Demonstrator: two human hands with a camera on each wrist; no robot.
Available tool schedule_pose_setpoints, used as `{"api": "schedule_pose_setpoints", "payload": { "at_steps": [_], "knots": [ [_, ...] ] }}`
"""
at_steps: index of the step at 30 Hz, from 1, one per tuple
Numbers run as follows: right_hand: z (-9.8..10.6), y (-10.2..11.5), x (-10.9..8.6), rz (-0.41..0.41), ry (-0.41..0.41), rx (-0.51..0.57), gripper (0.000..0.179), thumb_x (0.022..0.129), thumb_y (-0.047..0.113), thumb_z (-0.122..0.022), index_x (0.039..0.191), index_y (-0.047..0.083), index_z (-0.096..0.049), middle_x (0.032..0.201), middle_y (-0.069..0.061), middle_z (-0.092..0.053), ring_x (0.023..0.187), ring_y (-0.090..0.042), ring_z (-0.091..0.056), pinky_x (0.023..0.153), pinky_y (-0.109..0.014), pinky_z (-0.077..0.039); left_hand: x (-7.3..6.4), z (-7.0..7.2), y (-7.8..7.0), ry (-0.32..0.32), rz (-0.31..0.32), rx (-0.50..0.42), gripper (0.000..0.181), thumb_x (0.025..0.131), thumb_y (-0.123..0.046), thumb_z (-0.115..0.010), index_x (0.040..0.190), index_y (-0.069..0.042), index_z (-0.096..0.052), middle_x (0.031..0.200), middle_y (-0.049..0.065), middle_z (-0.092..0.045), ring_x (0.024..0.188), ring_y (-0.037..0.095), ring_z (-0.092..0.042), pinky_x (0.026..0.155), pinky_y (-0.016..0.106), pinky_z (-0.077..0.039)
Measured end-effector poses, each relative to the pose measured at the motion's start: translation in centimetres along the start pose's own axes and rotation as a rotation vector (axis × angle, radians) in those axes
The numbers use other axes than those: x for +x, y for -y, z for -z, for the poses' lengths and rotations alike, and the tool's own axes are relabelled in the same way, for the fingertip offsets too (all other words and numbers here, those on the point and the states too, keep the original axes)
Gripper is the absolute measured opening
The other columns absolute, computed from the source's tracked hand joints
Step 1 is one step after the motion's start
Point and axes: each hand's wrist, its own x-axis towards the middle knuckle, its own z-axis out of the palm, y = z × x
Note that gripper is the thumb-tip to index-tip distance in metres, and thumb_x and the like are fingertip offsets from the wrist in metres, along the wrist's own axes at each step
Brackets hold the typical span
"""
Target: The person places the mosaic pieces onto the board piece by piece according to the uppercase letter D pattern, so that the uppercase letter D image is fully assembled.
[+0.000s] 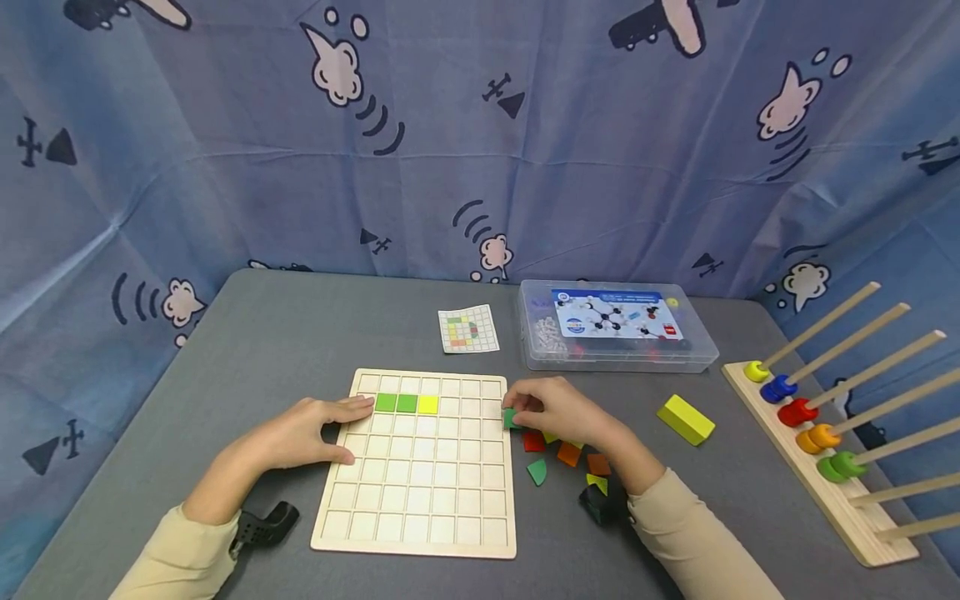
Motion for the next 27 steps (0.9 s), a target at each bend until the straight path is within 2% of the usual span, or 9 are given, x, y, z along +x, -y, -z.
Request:
{"api": "schedule_pose_setpoints", "payload": {
  "at_steps": [7, 17, 27],
  "knots": [
    [-1.4, 1.4, 1.5, 0.011, 0.012, 0.049, 0.009, 0.089, 0.011, -0.066, 0.097, 0.014, -0.064, 0.082, 0.006, -0.063, 0.074, -0.005, -0.056, 0.067, -0.022, -0.048, 0.0, 0.0, 0.0, 0.003, -0.003, -0.002, 0.071, 0.077, -0.033, -0.076, 0.138, -0.009, -0.050, 0.148, 0.006, -0.042, 0.137, 0.031, -0.036, 0.103, 0.051, -0.037],
    [-2.8, 4.1, 4.3, 0.049, 0.016, 0.023, 0.009, 0.088, 0.008, -0.065, 0.097, 0.011, -0.065, 0.082, 0.002, -0.065, 0.071, -0.006, -0.056, 0.065, -0.020, -0.047, -0.1, 0.2, 0.1, 0.000, -0.011, 0.003, 0.071, 0.078, -0.035, -0.075, 0.138, -0.008, -0.050, 0.147, 0.007, -0.042, 0.137, 0.032, -0.036, 0.104, 0.052, -0.036],
    [-3.7, 5.0, 5.7, 0.059, 0.069, -0.037, 0.009, 0.088, 0.006, -0.064, 0.095, 0.010, -0.066, 0.078, 0.003, -0.062, 0.068, -0.008, -0.053, 0.064, -0.021, -0.045, -0.2, 0.4, -0.1, 0.001, -0.012, 0.013, 0.071, 0.078, -0.037, -0.075, 0.138, -0.008, -0.051, 0.146, 0.008, -0.044, 0.136, 0.032, -0.038, 0.103, 0.053, -0.037]
  ]
}}
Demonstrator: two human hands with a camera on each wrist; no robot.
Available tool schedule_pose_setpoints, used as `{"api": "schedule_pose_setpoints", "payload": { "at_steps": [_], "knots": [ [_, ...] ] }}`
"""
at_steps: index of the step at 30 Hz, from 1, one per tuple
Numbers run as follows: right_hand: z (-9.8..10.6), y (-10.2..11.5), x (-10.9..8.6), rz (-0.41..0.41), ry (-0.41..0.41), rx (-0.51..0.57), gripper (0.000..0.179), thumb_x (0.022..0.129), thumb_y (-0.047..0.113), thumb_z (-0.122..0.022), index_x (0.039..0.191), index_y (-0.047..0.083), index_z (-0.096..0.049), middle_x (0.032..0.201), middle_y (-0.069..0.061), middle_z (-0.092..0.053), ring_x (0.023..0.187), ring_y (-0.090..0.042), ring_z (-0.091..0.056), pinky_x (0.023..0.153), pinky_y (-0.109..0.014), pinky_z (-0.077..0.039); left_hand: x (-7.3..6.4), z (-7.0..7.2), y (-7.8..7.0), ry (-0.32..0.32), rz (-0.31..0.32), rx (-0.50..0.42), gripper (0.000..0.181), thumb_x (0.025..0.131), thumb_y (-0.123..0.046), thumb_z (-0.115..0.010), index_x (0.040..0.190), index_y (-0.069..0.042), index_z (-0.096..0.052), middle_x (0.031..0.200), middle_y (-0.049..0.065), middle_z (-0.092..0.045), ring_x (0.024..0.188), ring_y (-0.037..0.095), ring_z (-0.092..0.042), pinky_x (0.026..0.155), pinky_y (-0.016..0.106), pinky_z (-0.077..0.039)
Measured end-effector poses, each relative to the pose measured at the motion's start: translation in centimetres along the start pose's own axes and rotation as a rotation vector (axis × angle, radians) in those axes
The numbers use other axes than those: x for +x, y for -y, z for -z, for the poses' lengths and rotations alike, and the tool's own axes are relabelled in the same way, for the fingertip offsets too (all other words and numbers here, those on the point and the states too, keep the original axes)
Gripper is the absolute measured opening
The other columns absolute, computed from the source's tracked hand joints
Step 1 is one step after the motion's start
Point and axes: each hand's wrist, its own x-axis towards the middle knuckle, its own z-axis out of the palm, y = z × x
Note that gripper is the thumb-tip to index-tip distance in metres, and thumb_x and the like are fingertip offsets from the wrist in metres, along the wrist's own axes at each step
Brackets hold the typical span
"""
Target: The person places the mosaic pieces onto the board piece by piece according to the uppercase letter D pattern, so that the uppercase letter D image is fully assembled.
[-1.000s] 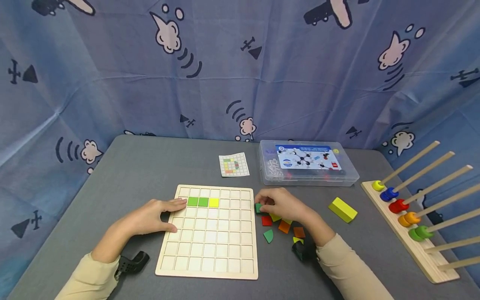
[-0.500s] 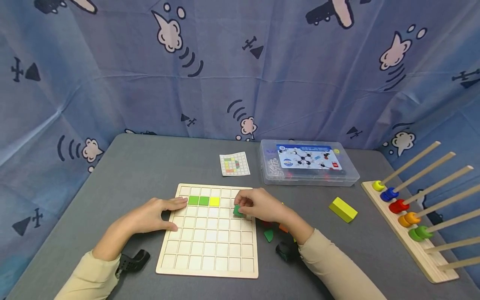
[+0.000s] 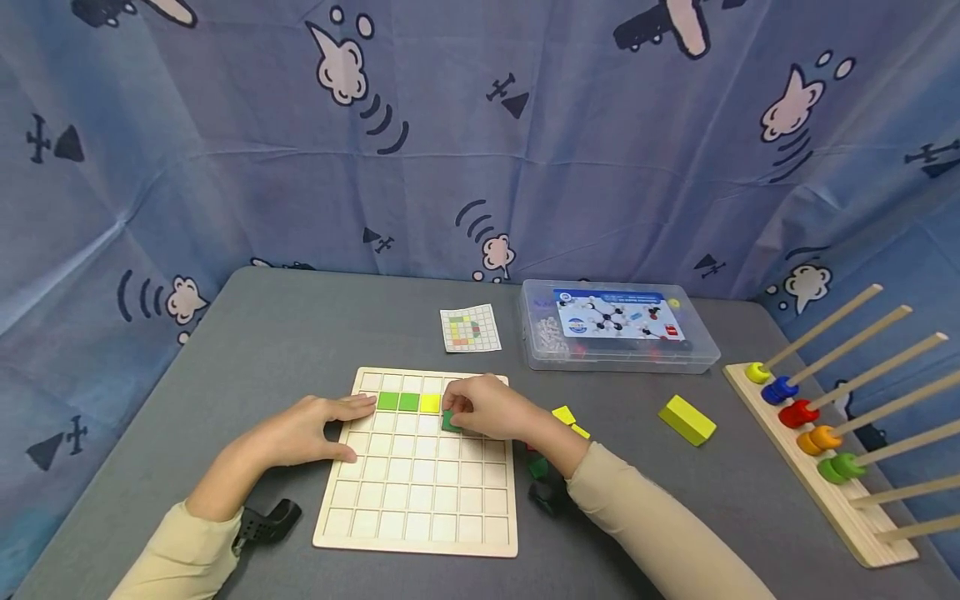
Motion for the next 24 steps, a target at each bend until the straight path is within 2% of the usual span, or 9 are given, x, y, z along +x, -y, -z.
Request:
{"api": "schedule_pose_setpoints", "payload": {
  "at_steps": [8, 16, 24],
  "knots": [
    [-0.35, 0.40, 0.09, 0.014, -0.004, -0.039, 0.008, 0.086, 0.004, -0.065, 0.092, 0.009, -0.068, 0.075, 0.003, -0.061, 0.067, -0.007, -0.051, 0.063, -0.020, -0.044, 0.00, -0.10, 0.05, -0.004, -0.003, 0.008, 0.070, 0.078, -0.036, -0.075, 0.137, -0.007, -0.051, 0.146, 0.008, -0.044, 0.135, 0.033, -0.039, 0.102, 0.052, -0.038],
    [-0.55, 0.52, 0.10, 0.009, -0.016, -0.081, 0.009, 0.086, 0.005, -0.066, 0.094, 0.008, -0.069, 0.080, 0.002, -0.063, 0.072, -0.007, -0.053, 0.067, -0.020, -0.045, -0.04, -0.11, 0.09, -0.008, -0.007, 0.003, 0.069, 0.078, -0.033, -0.076, 0.137, -0.007, -0.051, 0.146, 0.008, -0.044, 0.135, 0.032, -0.039, 0.102, 0.052, -0.037],
    [-0.37, 0.28, -0.38, 0.009, -0.029, -0.072, 0.012, 0.085, 0.007, -0.068, 0.097, 0.007, -0.069, 0.084, 0.001, -0.065, 0.074, -0.008, -0.055, 0.069, -0.020, -0.047, 0.01, -0.15, 0.07, -0.013, -0.012, 0.005, 0.069, 0.078, -0.033, -0.076, 0.137, -0.007, -0.051, 0.146, 0.008, -0.045, 0.135, 0.033, -0.039, 0.103, 0.052, -0.037]
  ]
}}
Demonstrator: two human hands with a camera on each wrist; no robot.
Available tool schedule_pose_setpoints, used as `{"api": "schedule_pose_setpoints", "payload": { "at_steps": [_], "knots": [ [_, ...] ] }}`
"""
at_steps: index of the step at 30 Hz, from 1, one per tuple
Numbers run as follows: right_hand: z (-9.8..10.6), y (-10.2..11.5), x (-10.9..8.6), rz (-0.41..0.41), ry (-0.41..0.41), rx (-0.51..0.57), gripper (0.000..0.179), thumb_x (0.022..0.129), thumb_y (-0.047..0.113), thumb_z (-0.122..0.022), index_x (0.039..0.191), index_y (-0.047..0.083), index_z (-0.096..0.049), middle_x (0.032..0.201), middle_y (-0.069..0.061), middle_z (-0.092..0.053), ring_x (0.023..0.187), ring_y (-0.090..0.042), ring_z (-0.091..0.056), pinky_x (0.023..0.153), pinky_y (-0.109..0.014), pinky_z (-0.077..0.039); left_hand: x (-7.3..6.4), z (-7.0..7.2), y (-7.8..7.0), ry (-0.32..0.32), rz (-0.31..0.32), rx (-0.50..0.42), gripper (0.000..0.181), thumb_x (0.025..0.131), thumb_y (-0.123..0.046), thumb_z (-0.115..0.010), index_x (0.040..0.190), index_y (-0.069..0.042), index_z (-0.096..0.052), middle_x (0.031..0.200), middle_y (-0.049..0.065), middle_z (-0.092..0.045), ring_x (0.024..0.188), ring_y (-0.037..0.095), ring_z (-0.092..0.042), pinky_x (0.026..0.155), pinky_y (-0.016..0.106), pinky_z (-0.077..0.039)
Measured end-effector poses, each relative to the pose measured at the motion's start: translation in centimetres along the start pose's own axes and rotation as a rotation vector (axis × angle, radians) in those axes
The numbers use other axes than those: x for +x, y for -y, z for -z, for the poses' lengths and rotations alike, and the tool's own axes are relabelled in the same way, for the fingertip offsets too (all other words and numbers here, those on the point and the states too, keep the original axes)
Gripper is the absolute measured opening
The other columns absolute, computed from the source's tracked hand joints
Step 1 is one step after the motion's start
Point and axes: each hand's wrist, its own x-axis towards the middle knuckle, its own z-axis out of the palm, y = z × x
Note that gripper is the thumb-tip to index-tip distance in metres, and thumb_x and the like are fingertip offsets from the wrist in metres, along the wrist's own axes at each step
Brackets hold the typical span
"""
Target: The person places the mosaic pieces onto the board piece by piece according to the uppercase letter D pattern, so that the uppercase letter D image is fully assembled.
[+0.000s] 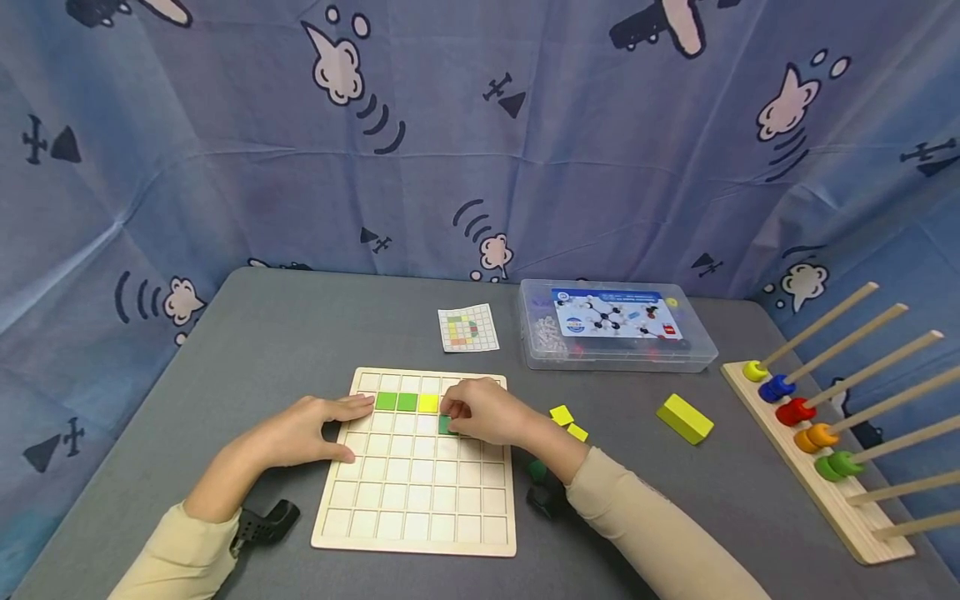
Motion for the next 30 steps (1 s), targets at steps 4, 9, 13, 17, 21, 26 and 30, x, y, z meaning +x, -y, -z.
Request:
{"api": "schedule_pose_setpoints", "payload": {
  "at_steps": [4, 9, 13, 17, 21, 26, 30],
  "knots": [
    [0.6, -0.3, -0.6, 0.002, -0.016, 0.026, 0.017, 0.085, 0.009, -0.068, 0.101, 0.006, -0.069, 0.089, 0.000, -0.067, 0.078, -0.008, -0.058, 0.071, -0.021, -0.049, 0.1, -0.1, 0.0, 0.001, 0.009, -0.002, 0.069, 0.077, -0.030, -0.077, 0.137, -0.007, -0.051, 0.146, 0.007, -0.044, 0.136, 0.031, -0.039, 0.103, 0.051, -0.037],
    [1.6, -1.0, -2.2, -0.019, -0.037, 0.063, 0.025, 0.085, 0.011, -0.069, 0.109, 0.005, -0.068, 0.100, -0.003, -0.069, 0.090, -0.014, -0.064, 0.079, -0.029, -0.053, 0.1, -0.1, 0.0, 0.005, 0.015, -0.001, 0.069, 0.077, -0.030, -0.077, 0.137, -0.008, -0.051, 0.147, 0.005, -0.044, 0.136, 0.030, -0.038, 0.104, 0.051, -0.037],
    [2.2, -1.9, -4.1, -0.061, -0.063, 0.067, 0.028, 0.086, 0.013, -0.069, 0.113, 0.005, -0.066, 0.106, -0.005, -0.068, 0.097, -0.019, -0.064, 0.083, -0.037, -0.053, 0.0, 0.0, 0.0, 0.005, 0.015, -0.003, 0.068, 0.078, -0.031, -0.077, 0.137, -0.008, -0.052, 0.146, 0.006, -0.044, 0.136, 0.031, -0.039, 0.103, 0.051, -0.037],
    [2.4, -3.0, -6.3, -0.116, -0.090, 0.051, 0.030, 0.086, 0.014, -0.069, 0.115, 0.007, -0.066, 0.109, -0.004, -0.067, 0.101, -0.020, -0.063, 0.088, -0.040, -0.051, 0.0, 0.0, 0.0, 0.005, 0.007, 0.002, 0.068, 0.079, -0.033, -0.076, 0.137, -0.008, -0.052, 0.146, 0.007, -0.045, 0.135, 0.033, -0.039, 0.102, 0.053, -0.037],
    [2.4, -4.0, -8.4, -0.146, -0.101, 0.049, 0.032, 0.085, 0.011, -0.071, 0.116, 0.007, -0.066, 0.109, -0.004, -0.067, 0.103, -0.020, -0.063, 0.089, -0.041, -0.051, 0.0, 0.0, -0.1, 0.002, 0.005, -0.001, 0.068, 0.078, -0.033, -0.076, 0.137, -0.008, -0.052, 0.146, 0.008, -0.045, 0.135, 0.033, -0.039, 0.102, 0.053, -0.037],
    [2.4, -4.6, -9.8, -0.149, -0.094, -0.014, 0.032, 0.083, 0.008, -0.071, 0.114, 0.006, -0.067, 0.108, -0.003, -0.066, 0.095, -0.018, -0.061, 0.083, -0.037, -0.052, 0.0, -0.1, -0.1, -0.001, -0.004, -0.002, 0.069, 0.078, -0.034, -0.076, 0.137, -0.008, -0.051, 0.145, 0.008, -0.045, 0.135, 0.033, -0.039, 0.102, 0.052, -0.038],
    [2.2, -4.8, -10.1, -0.134, -0.083, -0.071, 0.031, 0.082, 0.005, -0.071, 0.113, 0.006, -0.068, 0.106, -0.003, -0.065, 0.092, -0.016, -0.058, 0.080, -0.035, -0.051, 0.0, -0.1, -0.1, -0.003, -0.013, 0.002, 0.069, 0.078, -0.035, -0.075, 0.137, -0.007, -0.051, 0.145, 0.009, -0.045, 0.134, 0.034, -0.040, 0.101, 0.052, -0.038]
  ]
}}
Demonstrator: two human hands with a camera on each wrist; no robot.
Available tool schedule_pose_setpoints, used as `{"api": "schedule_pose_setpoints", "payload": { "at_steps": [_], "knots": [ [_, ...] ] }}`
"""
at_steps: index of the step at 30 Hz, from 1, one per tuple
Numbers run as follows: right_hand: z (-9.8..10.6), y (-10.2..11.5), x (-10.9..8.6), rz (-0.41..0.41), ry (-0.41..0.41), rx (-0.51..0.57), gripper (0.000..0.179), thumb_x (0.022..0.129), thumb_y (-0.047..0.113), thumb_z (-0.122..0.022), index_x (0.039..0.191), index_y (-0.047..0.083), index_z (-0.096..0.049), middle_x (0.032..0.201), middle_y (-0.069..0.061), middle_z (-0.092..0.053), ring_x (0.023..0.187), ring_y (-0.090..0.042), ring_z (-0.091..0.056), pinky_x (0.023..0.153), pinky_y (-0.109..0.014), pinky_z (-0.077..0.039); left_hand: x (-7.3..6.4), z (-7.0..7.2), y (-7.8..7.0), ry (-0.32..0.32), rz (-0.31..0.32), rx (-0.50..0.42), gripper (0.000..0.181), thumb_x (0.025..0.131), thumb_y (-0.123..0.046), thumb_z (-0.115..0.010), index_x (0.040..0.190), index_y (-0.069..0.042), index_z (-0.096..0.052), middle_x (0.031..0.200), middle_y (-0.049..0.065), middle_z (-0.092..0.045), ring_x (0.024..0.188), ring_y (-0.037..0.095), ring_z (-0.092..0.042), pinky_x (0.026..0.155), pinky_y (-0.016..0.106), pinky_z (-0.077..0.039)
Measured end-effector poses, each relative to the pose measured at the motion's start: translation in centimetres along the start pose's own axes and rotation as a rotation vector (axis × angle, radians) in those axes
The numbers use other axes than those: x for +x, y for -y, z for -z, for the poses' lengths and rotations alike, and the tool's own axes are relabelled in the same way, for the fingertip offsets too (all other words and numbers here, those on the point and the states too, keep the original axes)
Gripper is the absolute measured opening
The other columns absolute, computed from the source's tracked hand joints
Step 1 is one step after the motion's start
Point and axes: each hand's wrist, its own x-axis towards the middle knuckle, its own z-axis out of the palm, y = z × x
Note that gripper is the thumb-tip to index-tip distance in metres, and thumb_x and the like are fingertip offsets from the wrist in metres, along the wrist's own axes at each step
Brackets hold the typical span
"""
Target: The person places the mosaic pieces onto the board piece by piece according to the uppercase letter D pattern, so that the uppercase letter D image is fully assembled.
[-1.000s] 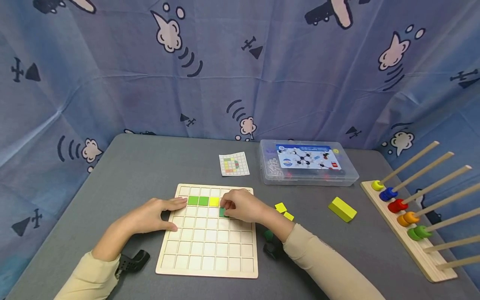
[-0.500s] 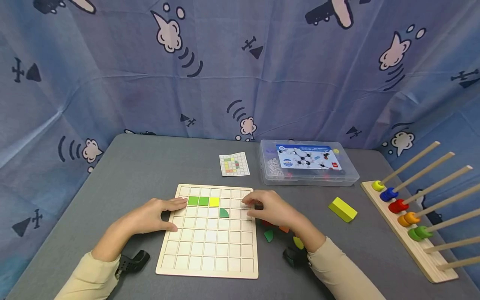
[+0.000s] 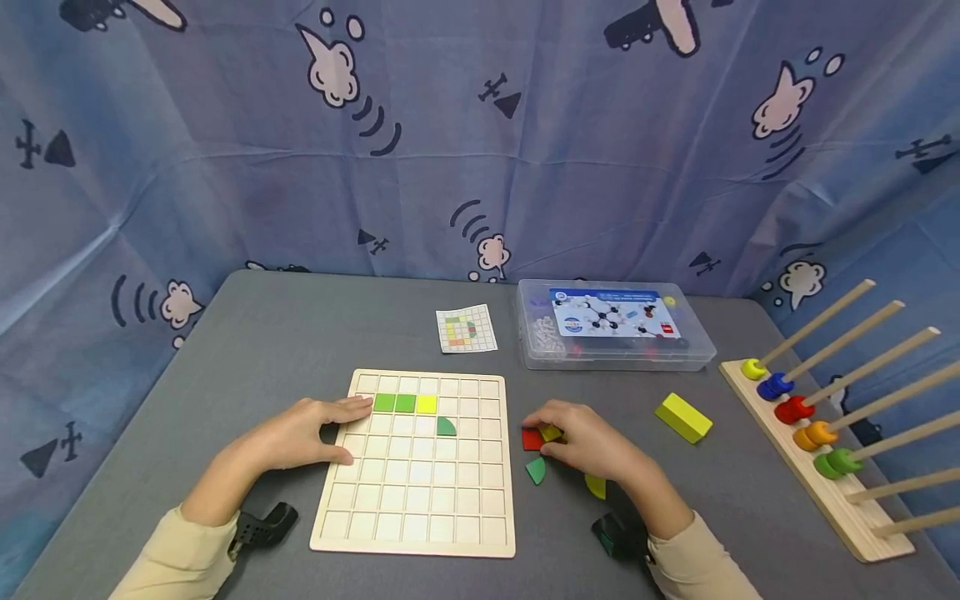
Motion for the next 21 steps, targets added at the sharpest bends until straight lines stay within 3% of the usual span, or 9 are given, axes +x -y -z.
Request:
{"api": "schedule_pose_setpoints", "payload": {
  "at_steps": [10, 21],
  "knots": [
    [-0.90, -0.12, 0.16, 0.014, -0.036, -0.078, 0.024, 0.080, 0.004, -0.073, 0.104, 0.007, -0.070, 0.100, 0.000, -0.061, 0.092, -0.016, -0.054, 0.079, -0.034, -0.049, -0.08, -0.11, 0.00, 0.001, 0.013, -0.004, 0.069, 0.078, -0.033, -0.076, 0.137, -0.007, -0.051, 0.146, 0.008, -0.045, 0.135, 0.034, -0.039, 0.102, 0.053, -0.038],
    [-0.94, 0.42, 0.35, -0.050, -0.055, -0.062, 0.026, 0.083, 0.011, -0.073, 0.108, 0.011, -0.067, 0.103, 0.001, -0.063, 0.093, -0.014, -0.055, 0.082, -0.038, -0.050, -0.01, -0.05, -0.06, 0.010, 0.025, -0.008, 0.069, 0.078, -0.030, -0.077, 0.137, -0.007, -0.051, 0.146, 0.007, -0.044, 0.135, 0.033, -0.038, 0.102, 0.052, -0.038]
  ]
}}
